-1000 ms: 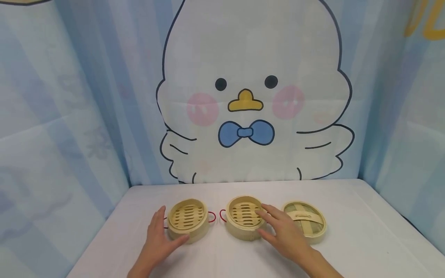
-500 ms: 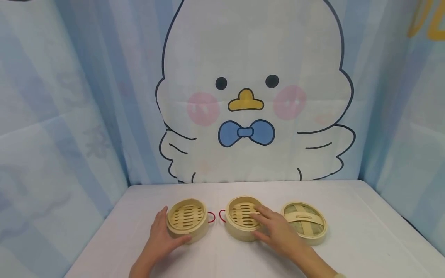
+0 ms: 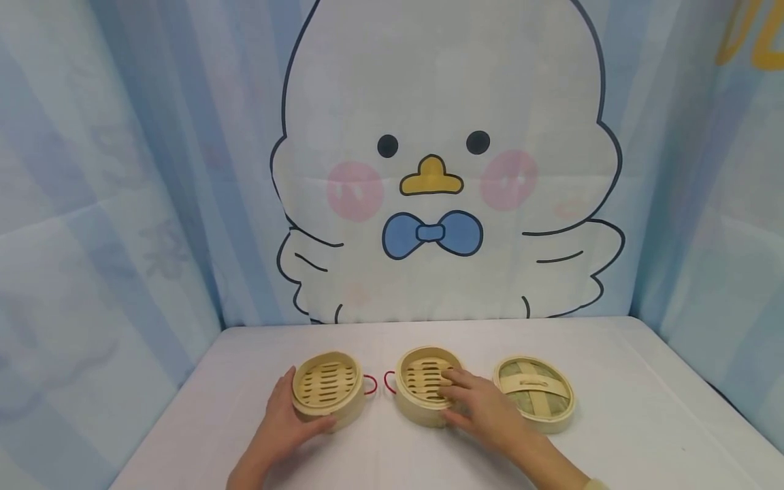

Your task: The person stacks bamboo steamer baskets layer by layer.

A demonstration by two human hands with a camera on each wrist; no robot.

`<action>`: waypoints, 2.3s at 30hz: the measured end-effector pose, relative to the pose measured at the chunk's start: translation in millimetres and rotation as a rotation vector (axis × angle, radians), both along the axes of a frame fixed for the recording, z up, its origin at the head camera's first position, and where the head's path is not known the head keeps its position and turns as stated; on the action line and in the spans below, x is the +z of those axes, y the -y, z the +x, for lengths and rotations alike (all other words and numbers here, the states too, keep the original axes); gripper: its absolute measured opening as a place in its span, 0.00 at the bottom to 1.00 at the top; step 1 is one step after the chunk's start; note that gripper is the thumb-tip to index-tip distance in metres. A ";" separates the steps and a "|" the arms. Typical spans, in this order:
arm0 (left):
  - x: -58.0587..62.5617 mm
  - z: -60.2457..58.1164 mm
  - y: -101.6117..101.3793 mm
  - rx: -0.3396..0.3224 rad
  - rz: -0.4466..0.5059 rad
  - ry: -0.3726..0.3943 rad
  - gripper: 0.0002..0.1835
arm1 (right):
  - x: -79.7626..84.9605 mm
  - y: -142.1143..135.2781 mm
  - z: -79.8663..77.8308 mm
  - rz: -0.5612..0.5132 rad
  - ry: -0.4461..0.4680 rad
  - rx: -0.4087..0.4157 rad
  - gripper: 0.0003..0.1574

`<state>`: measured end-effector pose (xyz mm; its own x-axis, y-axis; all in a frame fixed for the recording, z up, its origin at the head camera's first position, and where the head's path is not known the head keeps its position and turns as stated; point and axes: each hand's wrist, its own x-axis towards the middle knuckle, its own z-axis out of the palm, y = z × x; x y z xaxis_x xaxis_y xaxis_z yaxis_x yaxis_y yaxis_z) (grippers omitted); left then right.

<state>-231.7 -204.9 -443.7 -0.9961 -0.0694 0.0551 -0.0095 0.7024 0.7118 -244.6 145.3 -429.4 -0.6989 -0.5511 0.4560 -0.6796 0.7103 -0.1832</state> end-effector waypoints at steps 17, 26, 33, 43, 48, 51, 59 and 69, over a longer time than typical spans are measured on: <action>-4.0 -4.4 3.5 -0.024 0.026 -0.043 0.67 | 0.7 0.8 1.4 -0.034 0.009 -0.013 0.18; -4.7 -4.1 3.8 -0.025 0.022 -0.045 0.67 | 0.2 1.7 1.1 -0.061 -0.008 -0.003 0.16; -4.9 -4.0 4.2 -0.026 0.026 -0.042 0.67 | -2.3 2.5 0.2 -0.094 -0.089 0.029 0.13; -5.2 -3.8 4.1 -0.026 0.021 -0.046 0.66 | -2.3 3.1 1.3 -0.117 -0.172 0.057 0.10; -4.1 -2.8 3.5 -0.025 0.015 -0.043 0.66 | -0.4 3.2 2.7 -0.146 -0.202 0.065 0.12; -3.2 -2.3 3.3 -0.025 0.012 -0.044 0.66 | 0.3 3.0 2.5 -0.158 -0.216 0.074 0.12; -2.8 -2.0 3.7 -0.019 0.010 -0.042 0.66 | 1.9 1.4 0.8 -0.176 -0.237 0.077 0.13; -5.1 -3.5 5.1 -0.034 0.022 -0.082 0.65 | 8.6 3.6 0.5 -0.193 -0.312 0.105 0.14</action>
<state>-235.2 -209.9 -448.8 -0.9901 -0.0375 0.1353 0.0730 0.6854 0.7245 -244.1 141.7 -420.8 -0.4540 -0.4953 0.7406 -0.7913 0.6062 -0.0796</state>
